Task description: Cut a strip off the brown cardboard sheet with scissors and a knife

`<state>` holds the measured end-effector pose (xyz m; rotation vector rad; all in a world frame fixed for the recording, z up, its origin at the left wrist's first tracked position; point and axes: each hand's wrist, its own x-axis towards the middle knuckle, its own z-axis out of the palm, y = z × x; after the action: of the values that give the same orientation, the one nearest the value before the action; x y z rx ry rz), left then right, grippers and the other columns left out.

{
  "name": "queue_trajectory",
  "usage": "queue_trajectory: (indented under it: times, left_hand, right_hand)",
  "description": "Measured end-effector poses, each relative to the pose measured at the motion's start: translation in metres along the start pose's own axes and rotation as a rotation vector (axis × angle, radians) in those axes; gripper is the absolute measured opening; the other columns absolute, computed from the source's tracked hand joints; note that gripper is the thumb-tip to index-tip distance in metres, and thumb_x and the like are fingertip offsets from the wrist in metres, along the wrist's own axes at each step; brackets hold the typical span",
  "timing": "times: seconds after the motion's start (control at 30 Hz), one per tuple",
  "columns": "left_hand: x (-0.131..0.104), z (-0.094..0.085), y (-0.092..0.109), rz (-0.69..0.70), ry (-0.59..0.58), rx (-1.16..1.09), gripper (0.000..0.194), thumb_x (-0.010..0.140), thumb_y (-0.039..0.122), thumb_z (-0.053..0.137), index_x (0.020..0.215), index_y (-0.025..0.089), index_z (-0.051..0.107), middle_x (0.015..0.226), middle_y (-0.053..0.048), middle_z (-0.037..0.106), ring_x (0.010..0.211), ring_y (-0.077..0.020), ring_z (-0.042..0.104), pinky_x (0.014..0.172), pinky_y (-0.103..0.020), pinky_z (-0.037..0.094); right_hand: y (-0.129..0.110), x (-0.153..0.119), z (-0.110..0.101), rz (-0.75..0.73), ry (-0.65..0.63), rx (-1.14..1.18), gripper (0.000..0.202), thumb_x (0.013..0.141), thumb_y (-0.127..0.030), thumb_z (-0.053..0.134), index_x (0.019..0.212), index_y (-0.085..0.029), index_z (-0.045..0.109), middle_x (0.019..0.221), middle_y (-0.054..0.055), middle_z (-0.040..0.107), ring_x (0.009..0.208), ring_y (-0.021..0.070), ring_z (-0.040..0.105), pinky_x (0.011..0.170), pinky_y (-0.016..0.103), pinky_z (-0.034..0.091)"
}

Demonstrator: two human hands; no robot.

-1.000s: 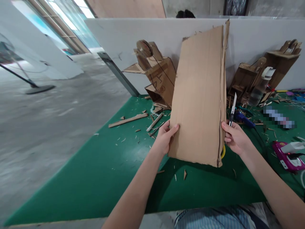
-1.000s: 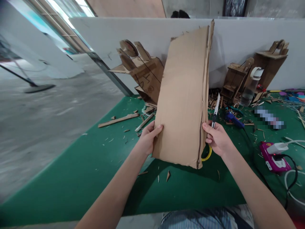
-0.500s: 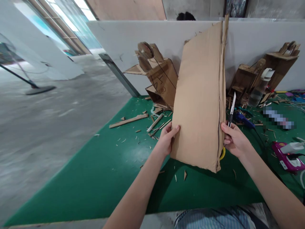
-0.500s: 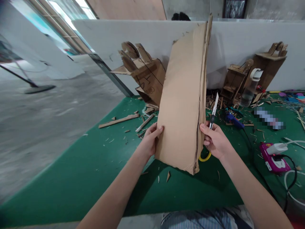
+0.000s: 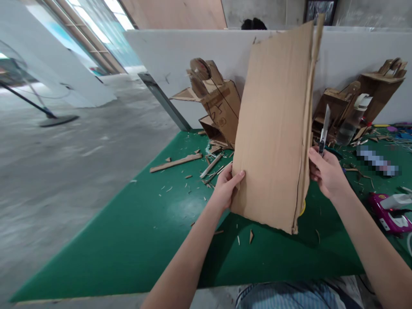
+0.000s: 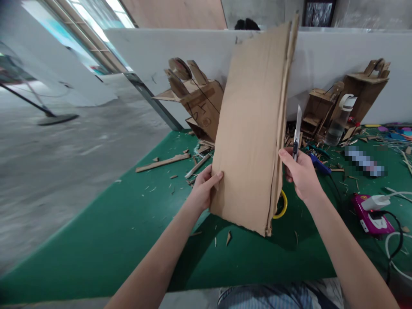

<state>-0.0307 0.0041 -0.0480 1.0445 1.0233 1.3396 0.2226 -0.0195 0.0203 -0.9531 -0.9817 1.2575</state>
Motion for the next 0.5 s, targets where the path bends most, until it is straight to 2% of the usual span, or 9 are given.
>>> queue_trajectory:
  times: [0.17, 0.5]
  left_hand:
    - [-0.003, 0.0, 0.003, -0.002, -0.016, 0.04, 0.046, 0.063, 0.037, 0.077, 0.102, 0.02, 0.06, 0.097, -0.004, 0.07, 0.086, -0.0235, 0.066, 0.074, -0.033, 0.052]
    - [-0.003, -0.003, -0.003, -0.056, -0.086, 0.019, 0.047, 0.065, 0.038, 0.076, 0.106, 0.02, 0.062, 0.096, -0.005, 0.071, 0.082, -0.025, 0.067, 0.07, -0.034, 0.053]
  right_hand:
    - [-0.009, 0.013, 0.001, -0.072, 0.052, -0.049, 0.036, 0.067, -0.047, 0.074, 0.074, -0.021, 0.05, 0.051, -0.01, 0.03, 0.037, 0.003, 0.025, 0.032, 0.018, 0.021]
    - [0.006, 0.004, 0.001, 0.025, 0.101, 0.109, 0.04, 0.064, -0.045, 0.076, 0.076, -0.022, 0.046, 0.051, -0.012, 0.027, 0.037, 0.0022, 0.02, 0.032, 0.017, 0.019]
